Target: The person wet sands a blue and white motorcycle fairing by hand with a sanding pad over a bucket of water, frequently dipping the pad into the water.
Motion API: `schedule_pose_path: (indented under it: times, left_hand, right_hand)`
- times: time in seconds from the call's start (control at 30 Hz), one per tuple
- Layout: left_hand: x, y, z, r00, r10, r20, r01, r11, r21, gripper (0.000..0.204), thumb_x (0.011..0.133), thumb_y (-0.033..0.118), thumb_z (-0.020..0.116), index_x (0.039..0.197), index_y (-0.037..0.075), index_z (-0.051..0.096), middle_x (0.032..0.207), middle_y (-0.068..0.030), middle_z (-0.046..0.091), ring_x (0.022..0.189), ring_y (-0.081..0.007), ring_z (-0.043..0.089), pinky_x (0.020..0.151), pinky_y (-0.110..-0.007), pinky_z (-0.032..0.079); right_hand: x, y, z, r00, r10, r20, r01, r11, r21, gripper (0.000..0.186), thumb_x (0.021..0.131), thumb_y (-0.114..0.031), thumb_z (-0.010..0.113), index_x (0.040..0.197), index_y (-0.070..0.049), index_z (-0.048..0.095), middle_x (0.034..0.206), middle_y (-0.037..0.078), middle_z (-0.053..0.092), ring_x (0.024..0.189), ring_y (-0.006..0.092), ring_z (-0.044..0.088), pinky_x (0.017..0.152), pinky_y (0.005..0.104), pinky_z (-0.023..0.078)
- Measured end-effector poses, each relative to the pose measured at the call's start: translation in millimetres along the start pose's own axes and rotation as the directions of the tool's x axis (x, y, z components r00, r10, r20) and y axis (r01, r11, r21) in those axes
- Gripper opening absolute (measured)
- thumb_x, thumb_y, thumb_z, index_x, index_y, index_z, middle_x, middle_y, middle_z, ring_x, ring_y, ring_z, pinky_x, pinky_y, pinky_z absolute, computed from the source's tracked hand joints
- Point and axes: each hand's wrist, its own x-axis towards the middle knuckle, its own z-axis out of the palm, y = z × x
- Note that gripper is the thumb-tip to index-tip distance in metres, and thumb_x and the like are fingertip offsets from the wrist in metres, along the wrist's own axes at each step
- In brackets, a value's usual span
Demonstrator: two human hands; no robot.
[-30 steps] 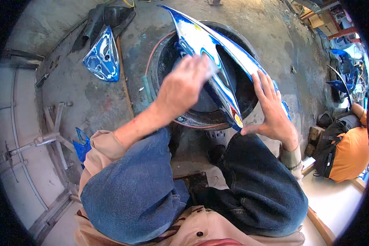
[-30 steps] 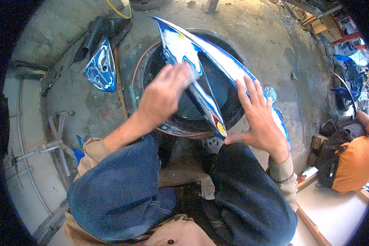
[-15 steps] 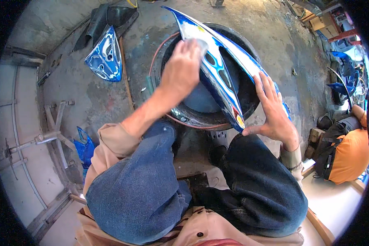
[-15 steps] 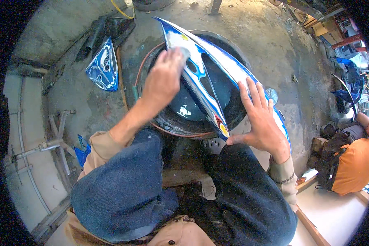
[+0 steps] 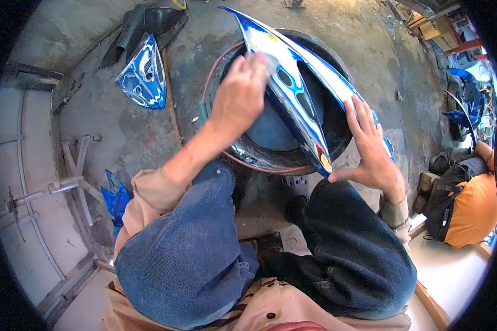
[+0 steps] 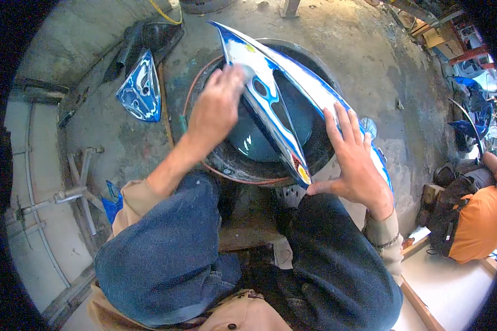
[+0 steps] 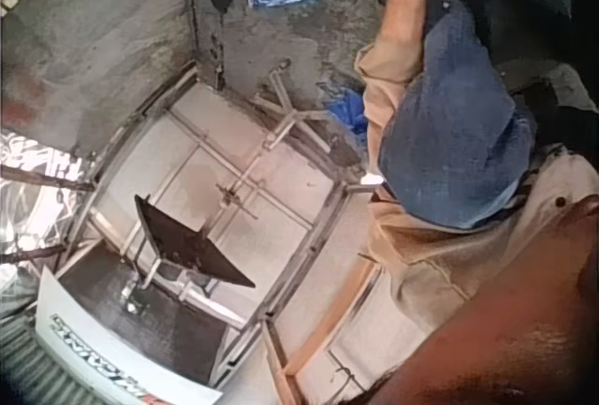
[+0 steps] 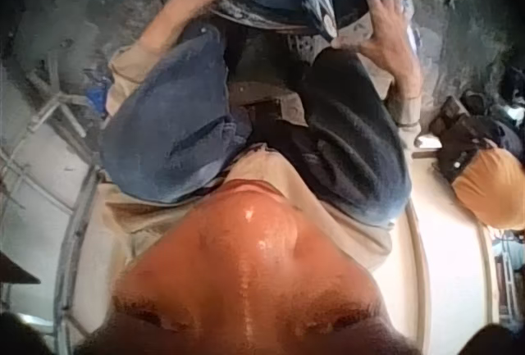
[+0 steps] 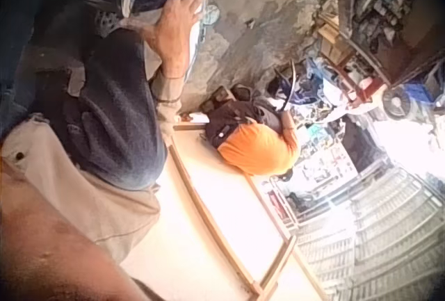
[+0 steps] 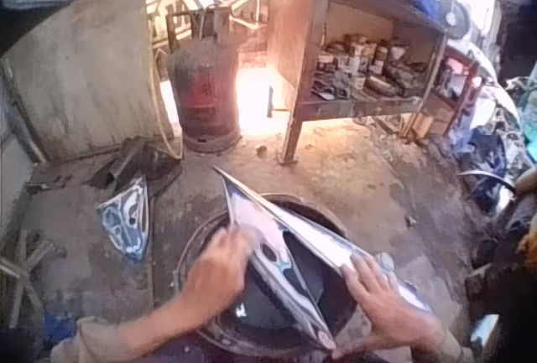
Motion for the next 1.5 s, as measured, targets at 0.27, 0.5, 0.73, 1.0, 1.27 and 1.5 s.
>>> schedule_pose_path:
  times: [0.27, 0.5, 0.73, 1.0, 1.27, 1.5]
  left_hand:
    - [-5, 14, -2, 0.998, -0.039, 0.045, 0.042, 0.997, -0.068, 0.043, 0.110, 0.006, 0.052, 0.147, -0.014, 0.059, 0.145, -0.0375, 0.065, 0.135, -0.0541, 0.063, 0.123, -0.057, 0.045]
    - [-32, 60, -4, 0.987, 0.152, 0.060, -0.148, 0.987, -0.064, 0.047, 0.101, 0.003, 0.055, 0.144, -0.014, 0.060, 0.145, -0.0326, 0.067, 0.133, -0.0491, 0.065, 0.124, -0.057, 0.044]
    - [4, -5, -8, 0.996, -0.037, 0.076, 0.029, 0.994, 0.110, 0.043, 0.106, 0.007, 0.055, 0.142, -0.012, 0.064, 0.141, -0.0326, 0.070, 0.132, -0.0453, 0.069, 0.124, -0.056, 0.046]
    - [-3, 14, -11, 0.993, 0.048, 0.107, -0.073, 0.967, 0.246, 0.040, 0.101, 0.009, 0.057, 0.134, -0.012, 0.070, 0.145, -0.0271, 0.071, 0.138, -0.0389, 0.066, 0.132, -0.063, 0.031]
    - [-6, 24, -22, 0.995, -0.023, 0.099, 0.005, 0.985, 0.172, 0.037, 0.112, 0.020, 0.059, 0.140, -0.001, 0.073, 0.152, -0.0163, 0.070, 0.156, -0.0377, 0.052, 0.125, -0.070, 0.024]
    - [-16, 40, -13, 0.991, 0.009, 0.131, -0.039, 0.973, 0.227, 0.039, 0.107, 0.020, 0.068, 0.141, 0.003, 0.072, 0.154, -0.0134, 0.069, 0.157, -0.0327, 0.051, 0.126, -0.068, 0.024]
  right_hand:
    - [-1, 0, -2, 1.000, -0.013, -0.011, 0.013, 1.000, -0.017, 0.163, 0.052, -0.054, 0.106, 0.182, -0.016, 0.015, 0.187, 0.023, 0.009, 0.172, 0.0510, 0.008, 0.127, 0.0819, 0.022]
    - [3, 3, 2, 0.999, -0.033, -0.009, 0.033, 0.999, 0.000, 0.162, 0.053, -0.052, 0.106, 0.182, -0.016, 0.015, 0.187, 0.022, 0.009, 0.172, 0.0506, 0.008, 0.127, 0.0818, 0.022]
    - [2, 0, -1, 0.999, -0.043, -0.028, 0.043, 0.999, -0.003, 0.161, 0.054, -0.054, 0.106, 0.181, -0.015, 0.016, 0.187, 0.022, 0.009, 0.172, 0.0502, 0.008, 0.127, 0.0822, 0.020]
    - [-1, 1, 2, 1.000, -0.028, -0.009, 0.028, 1.000, -0.001, 0.161, 0.054, -0.054, 0.106, 0.181, -0.015, 0.015, 0.187, 0.022, 0.009, 0.172, 0.0504, 0.008, 0.127, 0.0825, 0.021]
    - [1, 1, 0, 0.999, -0.031, -0.017, 0.031, 0.999, -0.008, 0.161, 0.054, -0.057, 0.105, 0.182, -0.017, 0.015, 0.187, 0.022, 0.009, 0.172, 0.0503, 0.008, 0.126, 0.0830, 0.021]
    - [0, 4, 0, 1.000, -0.015, -0.008, 0.015, 1.000, -0.023, 0.162, 0.054, -0.057, 0.105, 0.182, -0.017, 0.014, 0.188, 0.022, 0.008, 0.172, 0.0499, 0.007, 0.126, 0.0830, 0.021]
